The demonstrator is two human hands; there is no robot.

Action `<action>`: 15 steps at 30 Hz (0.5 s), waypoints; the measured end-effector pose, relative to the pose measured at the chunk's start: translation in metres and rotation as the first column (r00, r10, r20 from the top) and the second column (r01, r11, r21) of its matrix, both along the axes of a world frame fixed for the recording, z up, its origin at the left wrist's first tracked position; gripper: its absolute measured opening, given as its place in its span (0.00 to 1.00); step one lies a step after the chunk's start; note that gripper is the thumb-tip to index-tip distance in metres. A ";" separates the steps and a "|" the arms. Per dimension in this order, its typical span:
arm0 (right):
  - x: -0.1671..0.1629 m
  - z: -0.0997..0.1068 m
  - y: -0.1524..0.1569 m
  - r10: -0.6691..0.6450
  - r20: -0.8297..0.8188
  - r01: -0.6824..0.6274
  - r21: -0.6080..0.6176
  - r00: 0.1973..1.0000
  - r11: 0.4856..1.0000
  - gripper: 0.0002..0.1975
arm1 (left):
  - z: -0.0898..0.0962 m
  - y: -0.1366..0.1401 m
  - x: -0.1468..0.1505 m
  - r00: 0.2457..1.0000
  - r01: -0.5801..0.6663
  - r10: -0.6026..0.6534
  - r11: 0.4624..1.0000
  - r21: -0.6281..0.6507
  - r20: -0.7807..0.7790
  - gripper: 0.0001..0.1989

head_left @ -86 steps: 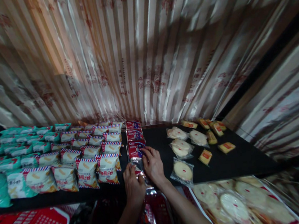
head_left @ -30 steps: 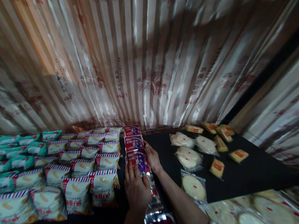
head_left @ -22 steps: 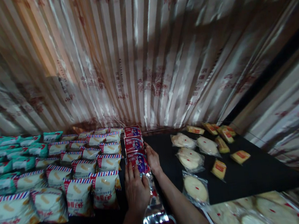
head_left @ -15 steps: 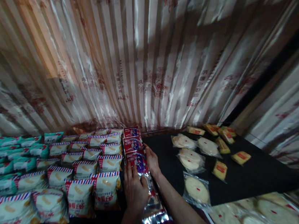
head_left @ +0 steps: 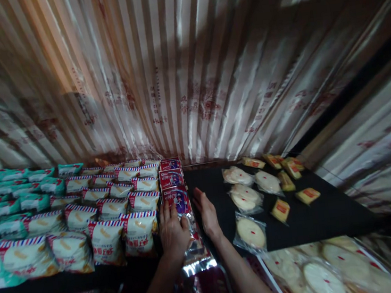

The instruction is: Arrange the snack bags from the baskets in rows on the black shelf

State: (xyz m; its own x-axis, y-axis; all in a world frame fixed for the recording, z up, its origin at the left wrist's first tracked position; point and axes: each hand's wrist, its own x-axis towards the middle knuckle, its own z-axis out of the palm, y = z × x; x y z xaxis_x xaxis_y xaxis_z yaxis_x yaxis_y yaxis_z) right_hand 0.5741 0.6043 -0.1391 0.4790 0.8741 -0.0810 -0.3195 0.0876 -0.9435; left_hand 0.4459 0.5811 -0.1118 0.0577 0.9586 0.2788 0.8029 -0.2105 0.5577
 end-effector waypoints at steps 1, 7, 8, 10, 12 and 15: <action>-0.003 -0.001 -0.011 -0.001 -0.032 0.001 -0.004 1.000 1.000 0.33 | 0.000 0.000 0.000 1.000 -0.001 0.001 1.000 -0.002 0.002 0.24; -0.025 -0.003 -0.041 0.024 -0.033 -0.025 -0.055 0.999 0.998 0.35 | -0.001 0.003 -0.002 1.000 0.001 -0.001 1.000 0.008 0.006 0.24; -0.028 -0.003 -0.040 0.027 -0.008 -0.027 -0.055 1.000 0.998 0.35 | -0.001 0.003 -0.003 1.000 -0.004 0.004 1.000 0.009 0.006 0.24; -0.032 -0.003 -0.037 0.026 0.046 -0.023 -0.062 0.999 0.998 0.36 | 0.001 0.005 -0.005 1.000 -0.011 0.011 1.000 0.011 0.004 0.24; -0.035 -0.003 -0.036 0.029 0.083 -0.024 -0.068 0.996 0.997 0.36 | 0.002 0.005 -0.006 1.000 -0.012 0.012 1.000 0.014 0.003 0.23; -0.034 -0.002 -0.036 0.033 0.093 -0.027 -0.065 0.995 0.998 0.36 | 0.002 0.005 -0.007 1.000 -0.012 0.012 1.000 0.019 0.016 0.23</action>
